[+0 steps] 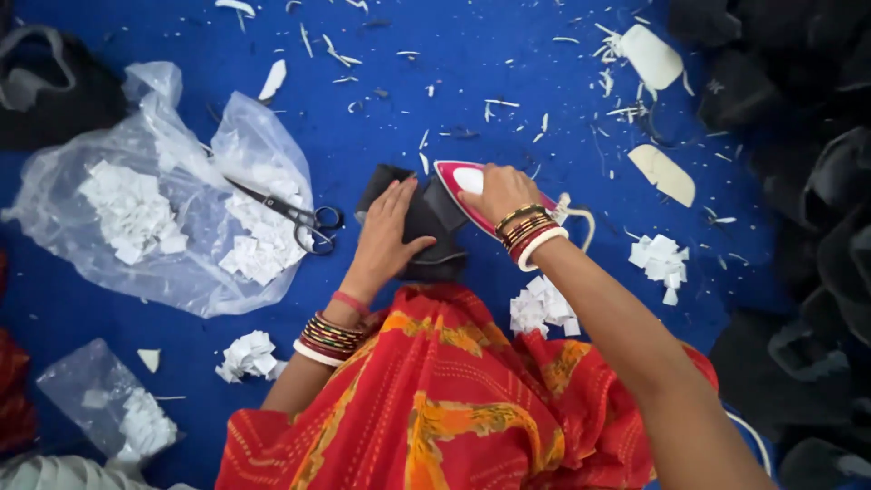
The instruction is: Apply small white reinforcement patches or labels to black shoe uppers using a hand-held iron.
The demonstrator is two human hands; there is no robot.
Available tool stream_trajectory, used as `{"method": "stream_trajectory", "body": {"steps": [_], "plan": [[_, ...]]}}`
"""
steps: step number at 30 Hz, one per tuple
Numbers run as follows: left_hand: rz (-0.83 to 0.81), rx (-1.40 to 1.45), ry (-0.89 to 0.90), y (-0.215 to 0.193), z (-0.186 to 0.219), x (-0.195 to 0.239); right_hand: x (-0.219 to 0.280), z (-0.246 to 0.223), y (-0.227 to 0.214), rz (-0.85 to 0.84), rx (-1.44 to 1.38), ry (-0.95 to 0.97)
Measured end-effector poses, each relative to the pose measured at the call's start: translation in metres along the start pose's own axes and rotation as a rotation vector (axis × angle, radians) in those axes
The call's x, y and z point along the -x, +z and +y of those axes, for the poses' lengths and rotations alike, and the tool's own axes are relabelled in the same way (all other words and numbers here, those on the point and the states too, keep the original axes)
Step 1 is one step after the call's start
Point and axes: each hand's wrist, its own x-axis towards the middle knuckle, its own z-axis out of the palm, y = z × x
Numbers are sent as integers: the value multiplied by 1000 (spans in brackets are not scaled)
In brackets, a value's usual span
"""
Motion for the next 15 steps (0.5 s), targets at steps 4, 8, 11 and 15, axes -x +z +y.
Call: {"method": "stream_trajectory", "body": {"steps": [4,8,11,15], "plan": [[-59,183,-20,-35,18,-8,-22,-13,3,114,-15,-1],[-96,191,-12,-33,12,-7,-30,-13,0,83,-42,74],[-84,189,12,-27,6,-9,-12,0,-2,14,-62,60],[-82,185,7,-30,9,-8,8,7,0,-15,-70,40]]}}
